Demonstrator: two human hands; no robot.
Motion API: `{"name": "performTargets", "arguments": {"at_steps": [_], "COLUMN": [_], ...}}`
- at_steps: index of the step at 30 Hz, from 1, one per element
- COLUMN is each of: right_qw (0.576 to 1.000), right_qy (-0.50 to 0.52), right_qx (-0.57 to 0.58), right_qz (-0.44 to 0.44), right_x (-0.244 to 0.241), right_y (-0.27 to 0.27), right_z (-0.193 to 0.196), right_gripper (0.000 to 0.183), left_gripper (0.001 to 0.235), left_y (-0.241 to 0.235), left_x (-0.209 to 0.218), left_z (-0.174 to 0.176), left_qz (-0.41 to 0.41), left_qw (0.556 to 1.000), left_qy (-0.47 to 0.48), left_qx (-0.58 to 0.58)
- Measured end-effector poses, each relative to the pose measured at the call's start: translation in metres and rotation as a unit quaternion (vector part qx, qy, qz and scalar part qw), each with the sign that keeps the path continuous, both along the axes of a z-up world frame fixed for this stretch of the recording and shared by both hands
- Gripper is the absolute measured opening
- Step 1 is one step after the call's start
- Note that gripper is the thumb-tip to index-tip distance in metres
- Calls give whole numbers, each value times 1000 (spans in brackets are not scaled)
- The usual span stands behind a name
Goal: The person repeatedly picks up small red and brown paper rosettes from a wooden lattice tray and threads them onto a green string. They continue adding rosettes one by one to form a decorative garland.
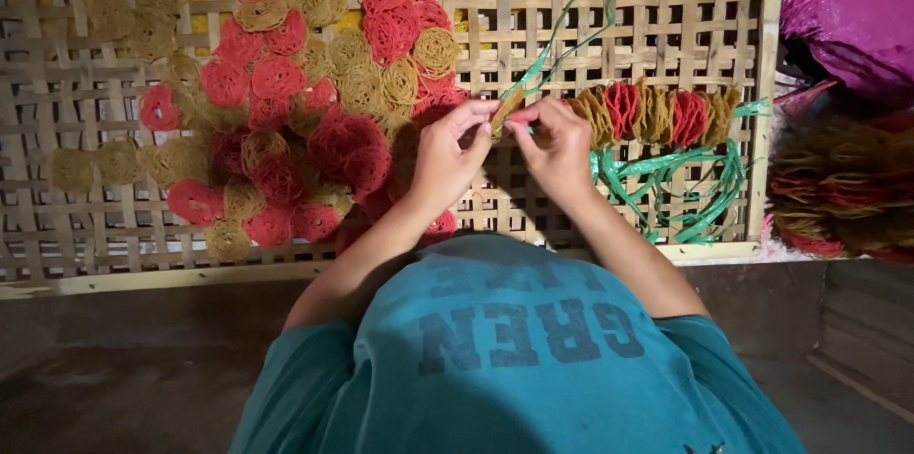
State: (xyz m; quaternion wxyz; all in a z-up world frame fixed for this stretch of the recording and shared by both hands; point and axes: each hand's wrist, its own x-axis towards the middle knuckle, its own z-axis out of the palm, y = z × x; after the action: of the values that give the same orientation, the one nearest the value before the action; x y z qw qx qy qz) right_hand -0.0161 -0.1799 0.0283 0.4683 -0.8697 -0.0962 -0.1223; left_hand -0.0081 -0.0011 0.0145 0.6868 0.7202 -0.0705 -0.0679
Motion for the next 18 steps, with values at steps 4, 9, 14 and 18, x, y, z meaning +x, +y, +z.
{"name": "performTargets", "arguments": {"at_steps": [4, 9, 14, 18], "right_qw": [991, 990, 984, 979], "right_qy": [74, 86, 91, 185], "right_qx": [108, 113, 152, 89], "right_qz": [-3, 7, 15, -1], "right_x": [3, 1, 3, 8], "right_y": [-3, -6, -5, -8], "right_z": [-5, -6, 1, 11], "right_gripper": [6, 6, 28, 45], "left_gripper": [28, 31, 29, 30], "left_y": [-3, -11, -11, -11], "left_x": [1, -3, -4, -6], "left_z": [3, 0, 7, 19], "left_qz": [-5, 47, 42, 29], "left_qw": [998, 997, 998, 994], "left_qy": [-12, -58, -27, -102], "left_qx": [-59, -3, 49, 41]}}
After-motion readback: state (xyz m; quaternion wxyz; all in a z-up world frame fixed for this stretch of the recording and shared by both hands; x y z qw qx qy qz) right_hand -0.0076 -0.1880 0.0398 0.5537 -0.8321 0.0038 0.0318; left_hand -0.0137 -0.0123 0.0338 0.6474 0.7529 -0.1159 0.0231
